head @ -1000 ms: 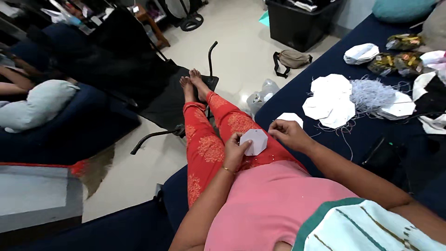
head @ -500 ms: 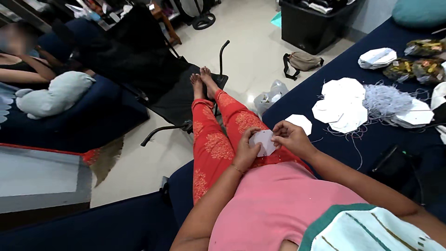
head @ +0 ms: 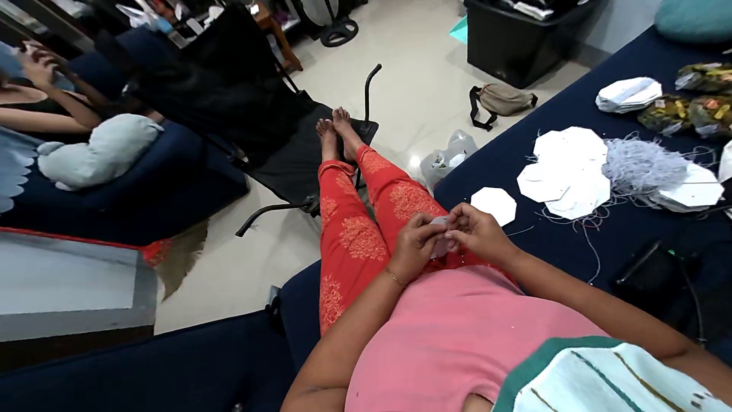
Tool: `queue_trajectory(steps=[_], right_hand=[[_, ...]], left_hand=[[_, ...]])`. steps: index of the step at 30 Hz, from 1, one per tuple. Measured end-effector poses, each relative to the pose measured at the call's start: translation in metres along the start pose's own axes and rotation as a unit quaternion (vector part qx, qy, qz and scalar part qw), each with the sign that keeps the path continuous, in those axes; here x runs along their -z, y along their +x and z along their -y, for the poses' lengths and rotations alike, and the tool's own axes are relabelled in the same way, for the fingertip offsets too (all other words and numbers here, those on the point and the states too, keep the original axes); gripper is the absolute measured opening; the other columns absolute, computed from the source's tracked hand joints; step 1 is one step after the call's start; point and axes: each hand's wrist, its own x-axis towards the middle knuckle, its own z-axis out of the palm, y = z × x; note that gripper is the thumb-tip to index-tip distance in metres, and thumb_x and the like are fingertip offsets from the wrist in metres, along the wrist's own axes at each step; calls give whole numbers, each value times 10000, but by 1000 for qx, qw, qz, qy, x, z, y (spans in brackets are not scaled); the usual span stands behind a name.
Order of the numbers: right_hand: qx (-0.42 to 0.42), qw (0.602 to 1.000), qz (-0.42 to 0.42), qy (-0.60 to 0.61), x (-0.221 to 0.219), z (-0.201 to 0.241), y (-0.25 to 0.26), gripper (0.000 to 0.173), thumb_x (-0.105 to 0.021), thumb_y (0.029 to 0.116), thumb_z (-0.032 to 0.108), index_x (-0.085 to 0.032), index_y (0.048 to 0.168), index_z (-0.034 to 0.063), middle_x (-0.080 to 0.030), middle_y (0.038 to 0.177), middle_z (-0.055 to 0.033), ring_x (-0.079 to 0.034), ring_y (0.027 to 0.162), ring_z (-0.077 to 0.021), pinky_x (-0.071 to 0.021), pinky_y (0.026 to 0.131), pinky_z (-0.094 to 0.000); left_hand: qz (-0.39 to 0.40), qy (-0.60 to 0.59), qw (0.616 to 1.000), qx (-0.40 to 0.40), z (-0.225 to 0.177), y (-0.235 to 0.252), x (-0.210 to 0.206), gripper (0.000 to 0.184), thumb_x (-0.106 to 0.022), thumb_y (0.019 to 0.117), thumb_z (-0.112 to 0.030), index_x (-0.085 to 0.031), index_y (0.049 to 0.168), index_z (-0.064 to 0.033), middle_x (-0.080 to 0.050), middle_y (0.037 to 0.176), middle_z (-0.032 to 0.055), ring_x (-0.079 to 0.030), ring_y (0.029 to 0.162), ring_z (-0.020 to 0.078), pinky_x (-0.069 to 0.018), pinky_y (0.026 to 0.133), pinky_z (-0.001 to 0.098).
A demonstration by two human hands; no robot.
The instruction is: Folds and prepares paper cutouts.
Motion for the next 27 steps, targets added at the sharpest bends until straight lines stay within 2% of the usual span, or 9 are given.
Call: queue_trajectory(steps=[4, 10, 14, 18, 20, 23, 27], right_hand=[[1, 1000, 3, 20, 0, -1, 0, 204, -641, 935, -31, -563, 1122, -52, -690, 898, -70, -708, 707, -113, -624, 668, -282], [20, 999, -5, 36, -1, -4, -1, 206, -653, 924, -29, -570, 1112, -38, -694, 886, -55, -710, 718, -108, -623, 675, -274], [20, 999, -13, 38, -2, -5, -2, 185, -652, 929, -24, -576, 1097, -30, -697, 891, -49, -708, 708, -100, -622, 667, -262], [53, 998, -23, -33, -1, -13, -3, 155, -667, 941, 69, -694, 1054, -33, -709, 894, -62, -665, 701, -48, -576, 652, -211], [93, 992, -32, -75, 0, -18, -3, 155, -669, 949, 112, -744, 982, -20, -716, 897, -77, -640, 726, -25, -545, 685, -174], [129, 984, -31, -117, 0, -22, -1, 173, -648, 958, 129, -744, 939, -14, -692, 879, -93, -613, 741, -46, -512, 687, -172], [127, 983, -23, -132, 0, -19, -1, 189, -603, 977, 128, -708, 950, -26, -657, 890, -106, -587, 732, -75, -499, 668, -201]], left_hand=[[-4, 23, 1000, -6, 1, -1, 0, 112, -667, 923, -17, -761, 952, 36, -693, 1032, 188, -677, 969, 174, -552, 905, 287], [-5, 48, 999, -2, 0, -1, 0, 157, -659, 934, -33, -751, 1034, 47, -686, 1083, 215, -678, 1015, 218, -549, 942, 320], [-2, 53, 999, -4, 2, 0, 0, 122, -664, 928, -37, -753, 954, 42, -691, 1012, 196, -675, 964, 208, -549, 907, 315], [-1, 56, 998, 0, 2, -1, 0, 126, -648, 940, -37, -741, 952, 47, -689, 1033, 200, -677, 970, 208, -552, 907, 316], [-10, 57, 998, -2, 3, -1, -1, 120, -648, 937, -34, -733, 938, 52, -692, 1039, 203, -682, 973, 213, -554, 910, 324], [-16, 55, 998, -4, 4, -1, -2, 120, -650, 936, -36, -737, 938, 47, -694, 1037, 196, -683, 970, 200, -557, 903, 312], [-20, 63, 998, -6, 3, -1, -2, 117, -659, 934, -44, -741, 947, 38, -692, 1031, 187, -679, 966, 191, -555, 901, 302]])
